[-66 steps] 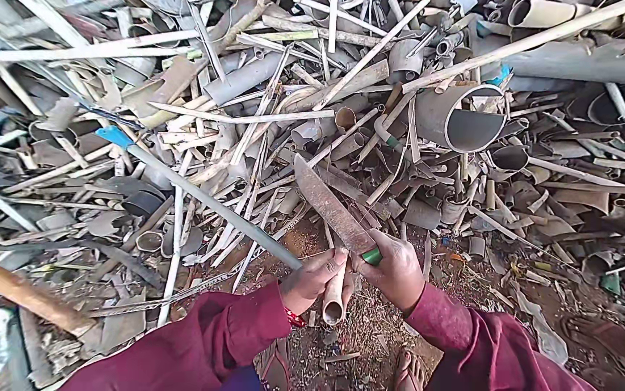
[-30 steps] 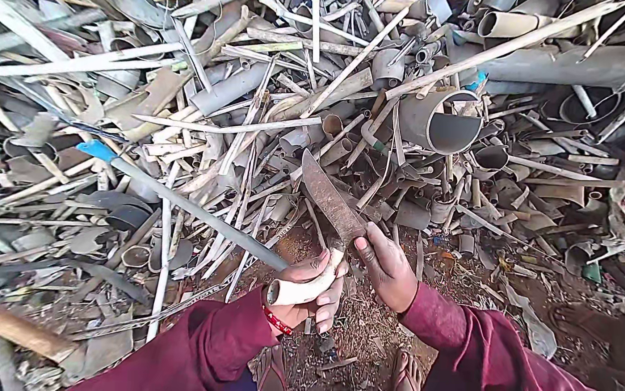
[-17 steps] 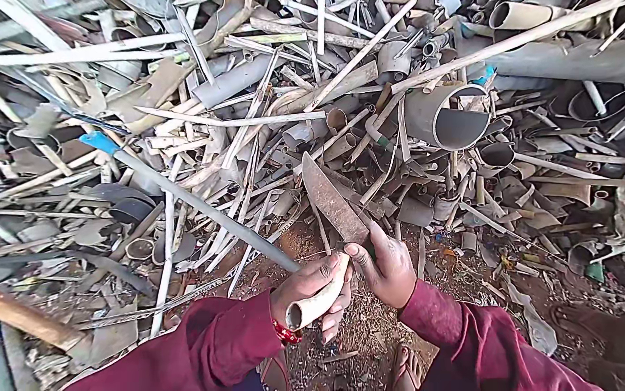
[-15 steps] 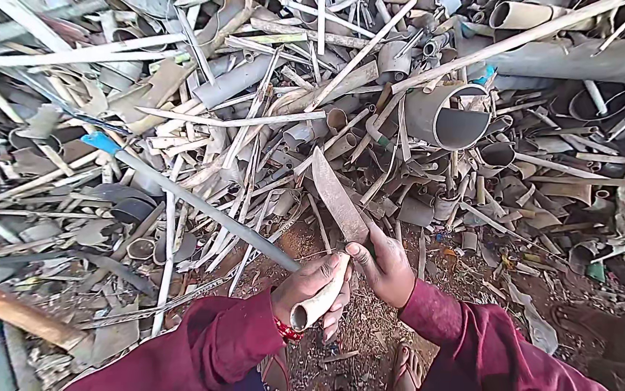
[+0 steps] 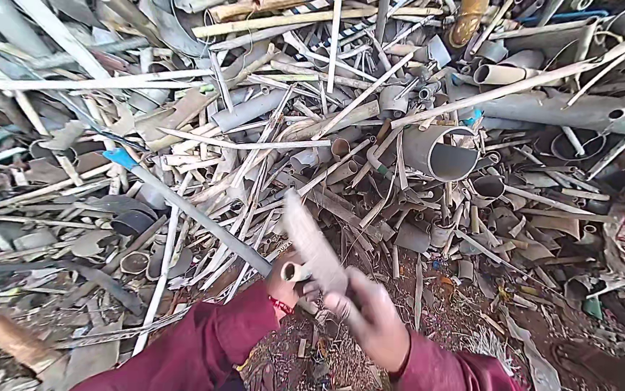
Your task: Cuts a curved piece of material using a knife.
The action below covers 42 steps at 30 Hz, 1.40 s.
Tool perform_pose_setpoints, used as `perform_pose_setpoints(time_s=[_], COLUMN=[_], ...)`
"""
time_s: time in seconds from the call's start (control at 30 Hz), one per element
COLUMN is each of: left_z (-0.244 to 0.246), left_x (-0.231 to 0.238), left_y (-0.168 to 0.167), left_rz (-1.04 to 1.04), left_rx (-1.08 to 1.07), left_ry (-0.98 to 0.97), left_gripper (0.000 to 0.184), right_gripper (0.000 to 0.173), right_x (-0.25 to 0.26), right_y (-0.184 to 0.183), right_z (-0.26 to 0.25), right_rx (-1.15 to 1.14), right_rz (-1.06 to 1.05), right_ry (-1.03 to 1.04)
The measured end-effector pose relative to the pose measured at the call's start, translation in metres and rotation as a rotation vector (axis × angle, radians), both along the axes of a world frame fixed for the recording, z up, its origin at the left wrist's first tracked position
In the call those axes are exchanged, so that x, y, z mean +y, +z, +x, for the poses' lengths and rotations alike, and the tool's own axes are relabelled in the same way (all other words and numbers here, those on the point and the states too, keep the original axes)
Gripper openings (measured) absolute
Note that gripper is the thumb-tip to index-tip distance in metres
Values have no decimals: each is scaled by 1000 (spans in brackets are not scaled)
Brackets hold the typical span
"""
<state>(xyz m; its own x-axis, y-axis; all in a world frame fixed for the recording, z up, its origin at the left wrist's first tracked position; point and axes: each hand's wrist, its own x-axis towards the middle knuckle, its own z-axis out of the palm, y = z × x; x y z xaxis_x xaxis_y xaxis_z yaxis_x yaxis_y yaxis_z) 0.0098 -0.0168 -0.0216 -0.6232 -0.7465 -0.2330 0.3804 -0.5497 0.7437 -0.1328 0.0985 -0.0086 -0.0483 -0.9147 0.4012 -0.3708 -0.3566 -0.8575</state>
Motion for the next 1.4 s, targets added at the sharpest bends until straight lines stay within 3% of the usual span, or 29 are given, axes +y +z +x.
perform_pose_setpoints(time_s=[0.1,0.27,0.47,0.7,0.87,1.4], left_z=[10,10,6,8,9,13], left_x=[7,13,20,22,25,23], left_y=[17,12,17,23,27,29], left_rz=[96,167,189,46,-22,-14], left_rx=[219,369,390,222,216,132], left_ry=[-521,-737,-790,-825,-832,-795], left_gripper=[32,30,29,32,31,31], right_gripper=[36,46,53,58,61,57], right_x=[-16,-14,-13,-15,-19,-21], right_y=[-4,-12,-15,-20,-20,-21], right_z=[-38,-39,-33,-35,-40,-43], right_rx=[-63,142,263,332,395,428], right_rz=[132,-82,-265,-408,-540,-558], right_ry=[-216,-220,-318,-361,-394,-409])
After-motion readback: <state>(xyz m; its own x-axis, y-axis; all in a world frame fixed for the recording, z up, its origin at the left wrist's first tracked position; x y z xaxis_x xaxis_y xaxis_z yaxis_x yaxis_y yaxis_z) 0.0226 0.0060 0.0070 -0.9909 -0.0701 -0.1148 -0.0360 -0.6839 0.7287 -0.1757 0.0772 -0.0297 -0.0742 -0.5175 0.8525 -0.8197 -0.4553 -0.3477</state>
